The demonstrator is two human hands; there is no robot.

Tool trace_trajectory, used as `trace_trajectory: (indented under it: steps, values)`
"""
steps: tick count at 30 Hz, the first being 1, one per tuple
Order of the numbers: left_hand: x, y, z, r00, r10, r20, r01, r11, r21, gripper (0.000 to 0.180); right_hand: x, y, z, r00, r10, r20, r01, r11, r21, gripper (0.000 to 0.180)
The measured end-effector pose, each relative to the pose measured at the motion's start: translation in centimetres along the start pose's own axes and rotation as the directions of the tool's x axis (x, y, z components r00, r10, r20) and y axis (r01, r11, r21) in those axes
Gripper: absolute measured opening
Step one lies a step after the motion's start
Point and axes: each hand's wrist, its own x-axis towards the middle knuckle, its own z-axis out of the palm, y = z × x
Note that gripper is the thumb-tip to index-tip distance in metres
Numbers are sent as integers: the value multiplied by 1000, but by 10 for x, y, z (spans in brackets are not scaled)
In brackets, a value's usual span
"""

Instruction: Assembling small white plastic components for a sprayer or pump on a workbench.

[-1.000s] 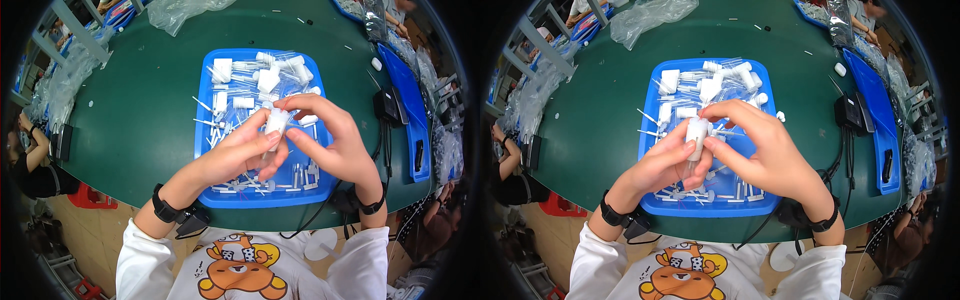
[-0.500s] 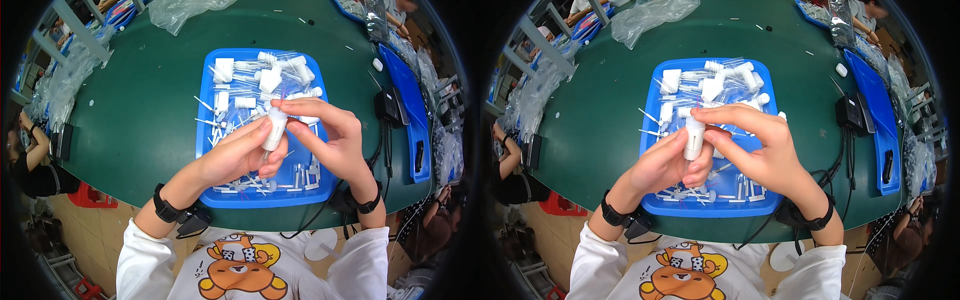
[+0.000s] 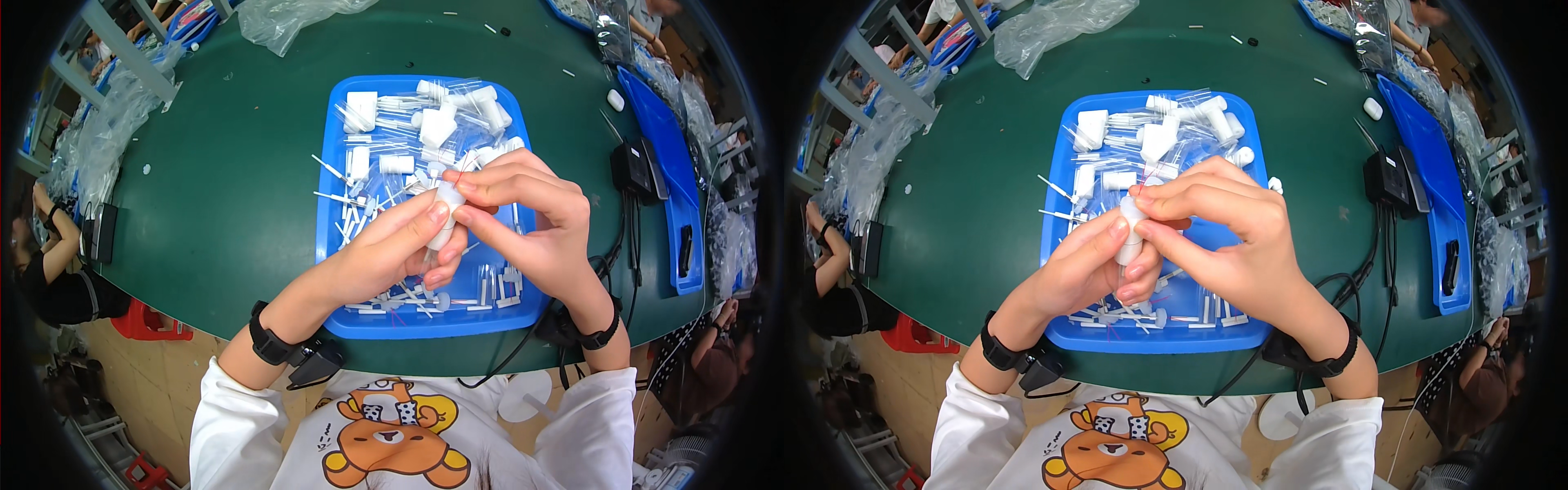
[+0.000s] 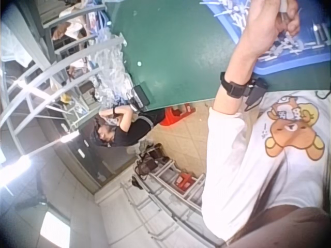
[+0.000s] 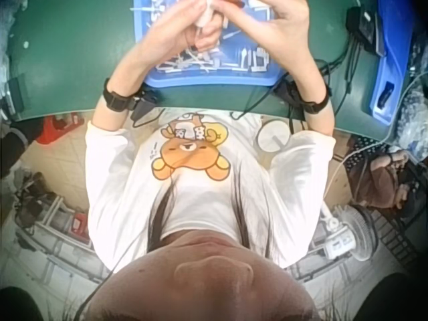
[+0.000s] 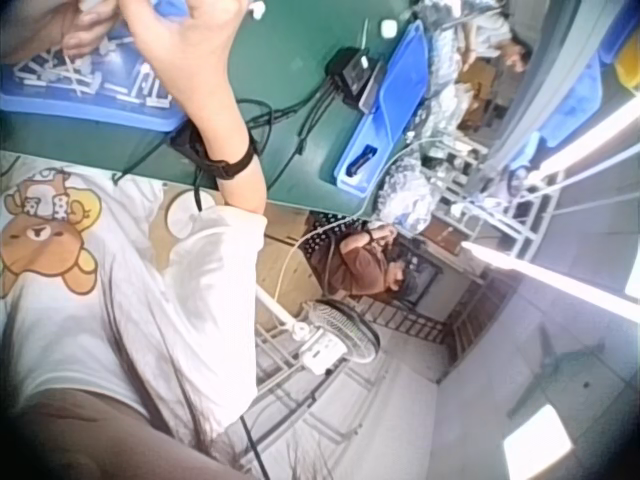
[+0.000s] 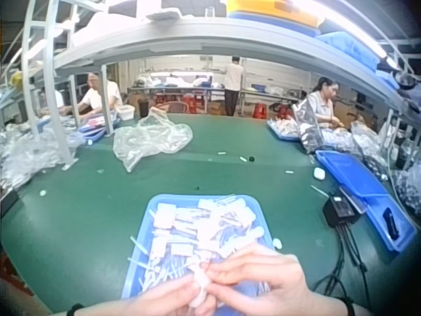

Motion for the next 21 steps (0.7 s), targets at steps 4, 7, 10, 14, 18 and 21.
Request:
trace_trajectory:
  steps: [4, 7, 10, 14, 18, 21]
  values:
    - [-2, 0, 1, 1000, 3, -2, -3, 1000, -18, 29, 0, 1, 0, 999, 12, 33, -13, 999, 46, 14]
    - [-1, -1, -1, 1000, 12, 23, -11, 999, -36, 30, -2, 2, 1, 999, 15, 47, -18, 998, 67, 13]
    - [-2, -1, -2, 1000, 6, 27, -6, 1000, -2, 32, -3, 3, 3, 999, 10, 31, -12, 997, 74, 13]
    - [-1, 0, 1, 1000, 4, -22, -3, 997, 73, 39, -3, -2, 8, 999, -19, -29, 19, 999, -26, 14]
    - [-1, 2, 6, 997, 3, -81, 6, 994, 109, 50, -3, -6, 8, 999, -16, -31, 13, 994, -105, 15]
    - [-2, 3, 7, 998, 3, -68, 2, 997, 80, 49, -3, -6, 9, 997, -72, -32, 68, 992, -107, 16]
